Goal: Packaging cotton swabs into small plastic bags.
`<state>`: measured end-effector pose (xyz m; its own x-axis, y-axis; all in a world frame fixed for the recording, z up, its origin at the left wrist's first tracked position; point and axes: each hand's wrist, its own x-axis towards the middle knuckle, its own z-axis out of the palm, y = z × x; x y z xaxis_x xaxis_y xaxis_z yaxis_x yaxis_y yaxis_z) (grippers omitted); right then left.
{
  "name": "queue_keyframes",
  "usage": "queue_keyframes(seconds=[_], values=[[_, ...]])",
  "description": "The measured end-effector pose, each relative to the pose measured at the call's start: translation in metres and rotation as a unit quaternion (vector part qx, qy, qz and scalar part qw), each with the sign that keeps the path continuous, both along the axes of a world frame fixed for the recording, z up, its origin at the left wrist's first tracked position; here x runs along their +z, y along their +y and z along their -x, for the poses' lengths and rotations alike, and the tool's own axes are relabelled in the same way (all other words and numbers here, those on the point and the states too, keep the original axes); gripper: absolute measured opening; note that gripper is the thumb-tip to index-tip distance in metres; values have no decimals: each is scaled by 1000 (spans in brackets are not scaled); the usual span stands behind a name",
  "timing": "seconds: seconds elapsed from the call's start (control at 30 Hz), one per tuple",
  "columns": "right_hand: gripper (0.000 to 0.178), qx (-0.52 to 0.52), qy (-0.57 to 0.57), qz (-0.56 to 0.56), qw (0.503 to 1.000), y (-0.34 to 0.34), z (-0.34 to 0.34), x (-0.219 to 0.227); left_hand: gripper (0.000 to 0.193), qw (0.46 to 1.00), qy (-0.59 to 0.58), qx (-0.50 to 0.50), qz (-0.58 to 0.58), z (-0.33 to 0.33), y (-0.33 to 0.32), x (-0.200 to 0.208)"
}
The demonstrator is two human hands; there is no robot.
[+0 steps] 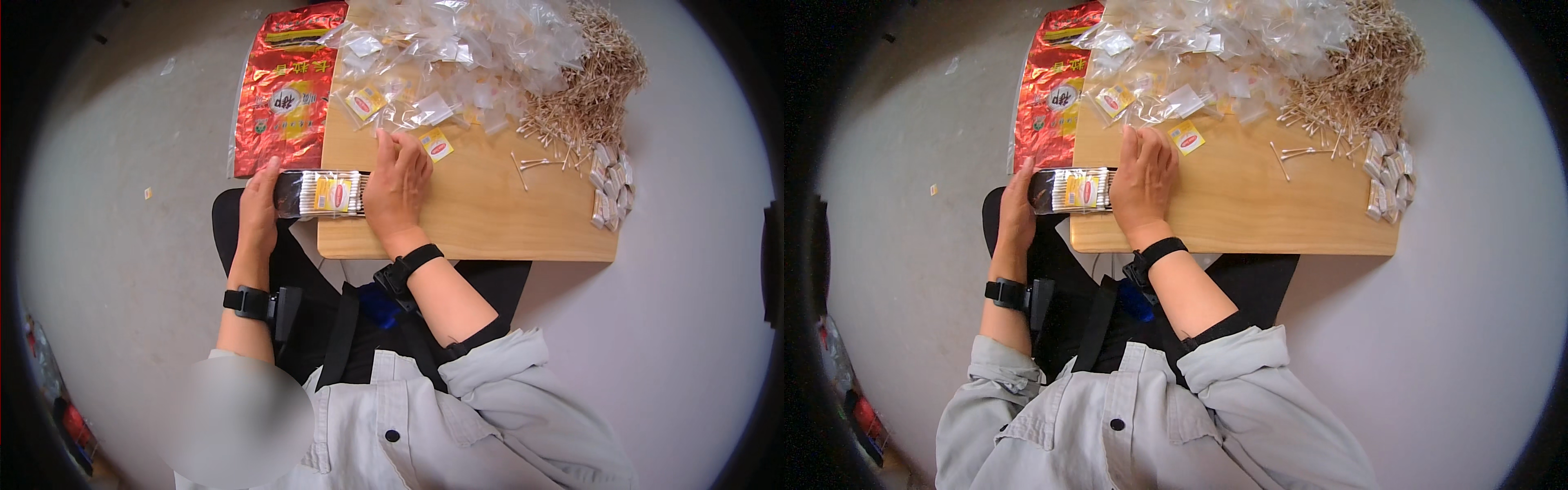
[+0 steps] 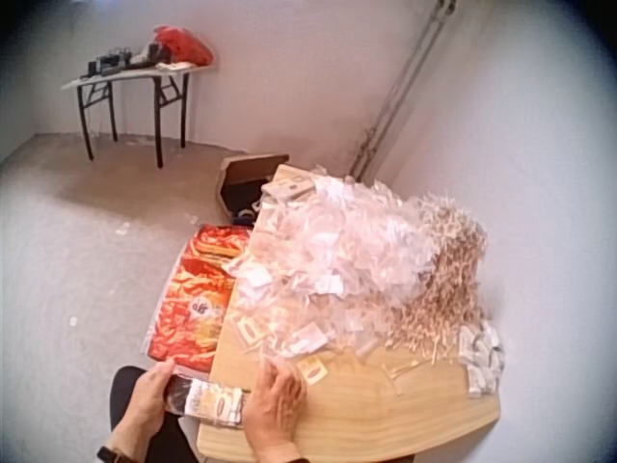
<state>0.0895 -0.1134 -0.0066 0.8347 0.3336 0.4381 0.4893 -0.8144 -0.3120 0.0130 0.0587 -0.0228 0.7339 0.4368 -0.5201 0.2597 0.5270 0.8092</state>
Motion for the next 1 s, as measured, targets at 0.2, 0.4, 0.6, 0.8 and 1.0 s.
queue_keyframes(seconds=[0.2,0.4,0.6,0.8,1.0], values=[[42,-17,-1,14,1000,2,1,-1,31,999,35,28,16,-4,-23,-10],[46,3,10,-33,999,2,-1,-1,27,999,-16,31,-15,-3,-24,-11],[35,-69,166,-362,915,-17,25,7,27,999,-19,30,-36,-3,-19,-5],[42,-40,285,-529,799,-6,44,4,28,999,-16,33,34,-4,-15,-8],[44,-21,325,-554,766,-5,43,4,28,999,-25,29,-29,-2,-21,-11]])
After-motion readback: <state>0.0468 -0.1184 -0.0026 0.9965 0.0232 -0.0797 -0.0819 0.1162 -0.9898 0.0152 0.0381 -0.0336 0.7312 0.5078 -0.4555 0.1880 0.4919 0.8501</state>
